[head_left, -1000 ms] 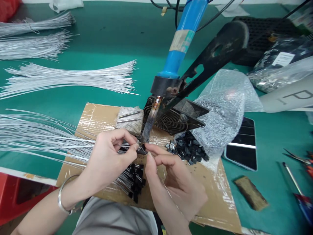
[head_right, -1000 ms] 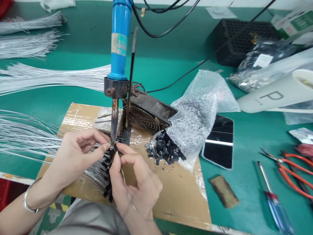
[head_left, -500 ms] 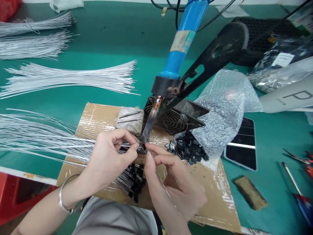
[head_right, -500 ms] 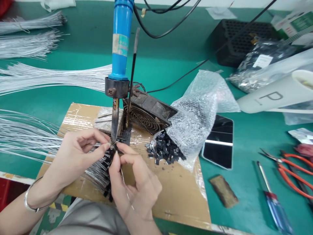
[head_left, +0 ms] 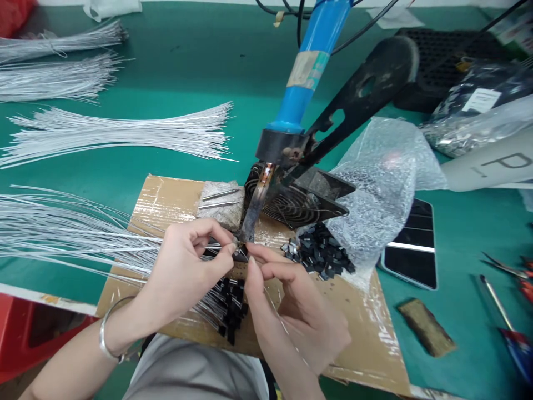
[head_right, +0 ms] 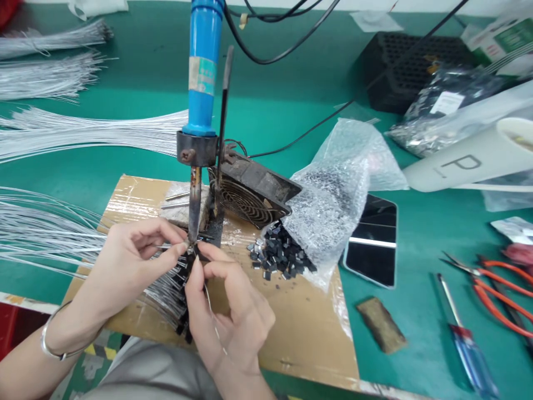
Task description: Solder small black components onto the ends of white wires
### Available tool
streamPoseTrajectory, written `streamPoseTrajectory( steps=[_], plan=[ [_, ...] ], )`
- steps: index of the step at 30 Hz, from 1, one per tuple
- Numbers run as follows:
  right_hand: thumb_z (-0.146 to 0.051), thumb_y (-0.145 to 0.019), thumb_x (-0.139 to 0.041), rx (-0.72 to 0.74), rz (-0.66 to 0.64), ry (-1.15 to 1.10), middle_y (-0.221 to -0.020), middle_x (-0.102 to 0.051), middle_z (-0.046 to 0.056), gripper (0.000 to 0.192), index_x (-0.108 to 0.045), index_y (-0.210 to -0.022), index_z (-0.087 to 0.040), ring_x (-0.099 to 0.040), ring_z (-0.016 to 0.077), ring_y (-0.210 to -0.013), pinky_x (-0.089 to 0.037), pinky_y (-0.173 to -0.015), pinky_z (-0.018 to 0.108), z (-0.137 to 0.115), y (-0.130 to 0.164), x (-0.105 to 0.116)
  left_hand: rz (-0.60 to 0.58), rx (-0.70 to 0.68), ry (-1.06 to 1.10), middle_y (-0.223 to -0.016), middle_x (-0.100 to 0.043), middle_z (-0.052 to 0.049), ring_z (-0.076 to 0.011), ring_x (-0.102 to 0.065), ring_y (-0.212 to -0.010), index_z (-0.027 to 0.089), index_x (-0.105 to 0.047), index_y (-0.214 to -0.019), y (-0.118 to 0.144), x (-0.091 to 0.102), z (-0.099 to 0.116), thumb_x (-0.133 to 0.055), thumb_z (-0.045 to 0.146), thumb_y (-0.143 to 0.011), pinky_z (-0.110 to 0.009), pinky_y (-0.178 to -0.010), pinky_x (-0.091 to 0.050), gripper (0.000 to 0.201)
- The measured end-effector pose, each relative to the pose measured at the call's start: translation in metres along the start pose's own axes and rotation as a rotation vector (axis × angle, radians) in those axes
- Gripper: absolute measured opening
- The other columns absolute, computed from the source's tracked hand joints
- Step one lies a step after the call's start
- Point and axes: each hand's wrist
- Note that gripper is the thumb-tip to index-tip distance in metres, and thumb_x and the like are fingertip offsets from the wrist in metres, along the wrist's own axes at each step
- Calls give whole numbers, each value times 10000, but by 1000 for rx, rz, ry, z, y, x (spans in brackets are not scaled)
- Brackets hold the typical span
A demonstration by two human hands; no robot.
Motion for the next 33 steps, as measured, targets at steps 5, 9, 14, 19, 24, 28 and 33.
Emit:
streamPoseTrajectory(
  steps=[5, 9, 14, 19, 24, 28, 33],
  plan=[
    [-142, -918, -712, -5, -12, 4, -1006, -835, 67, 151, -654, -801, -218, -819, 201, -894, -659, -833, 308, 1, 0, 1, -1, -2, -12, -794, -742, -64, -224, -660, -777, 192, -669, -695, 0, 1, 0, -660, 273, -731, -344, -680, -457, 90],
    [-119, -902, -726, 5, -32, 13, -1010, -834, 58, 150, -659, -813, -218, -818, 183, -890, -646, -843, 279, 3, 0, 2, -13, 9, -19, -769, -727, -62, -224, -653, -765, 194, -663, -689, 0, 1, -2, -651, 272, -732, -353, -694, -464, 91],
    [-105, -894, -735, 49, -44, 29, -1009, -835, 57, 155, -658, -829, -224, -821, 189, -887, -650, -819, 273, 6, -1, 4, -10, 0, -15, -771, -730, -63, -229, -666, -772, 194, -667, -696, 1, 1, -2, -651, 278, -739, -357, -703, -472, 95],
    [-98, -882, -746, 74, -15, 37, -989, -838, 43, 163, -665, -823, -226, -821, 182, -855, -646, -809, 269, 5, 0, 2, -4, -21, -25, -776, -742, -65, -226, -665, -747, 196, -658, -679, 1, 1, 1, -656, 283, -728, -349, -662, -460, 100],
    [-119, -901, -735, 24, 20, 18, -980, -837, 36, 157, -665, -808, -225, -817, 174, -855, -635, -826, 273, 3, 1, 0, -2, -14, -23, -788, -752, -72, -229, -676, -762, 194, -667, -689, 2, 1, 1, -655, 278, -739, -348, -666, -469, 99],
    [-100, -887, -742, 84, -19, 45, -996, -838, 44, 158, -664, -828, -224, -820, 182, -856, -648, -806, 271, 5, 0, 2, -1, -18, -28, -780, -747, -65, -220, -676, -757, 194, -671, -693, 0, 0, -1, -655, 272, -744, -342, -669, -478, 95],
    [-114, -897, -740, 68, -9, 76, -974, -840, 47, 156, -666, -826, -231, -817, 186, -824, -656, -780, 288, 2, -1, 2, 1, -27, -21, -782, -749, -65, -220, -675, -760, 195, -673, -695, 1, 1, -2, -654, 267, -746, -339, -666, -476, 91]
  ],
)
Point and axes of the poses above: each hand's wrist, its own y-axis away from the middle knuckle, its own x-axis out of the back of the hand, z = x × y
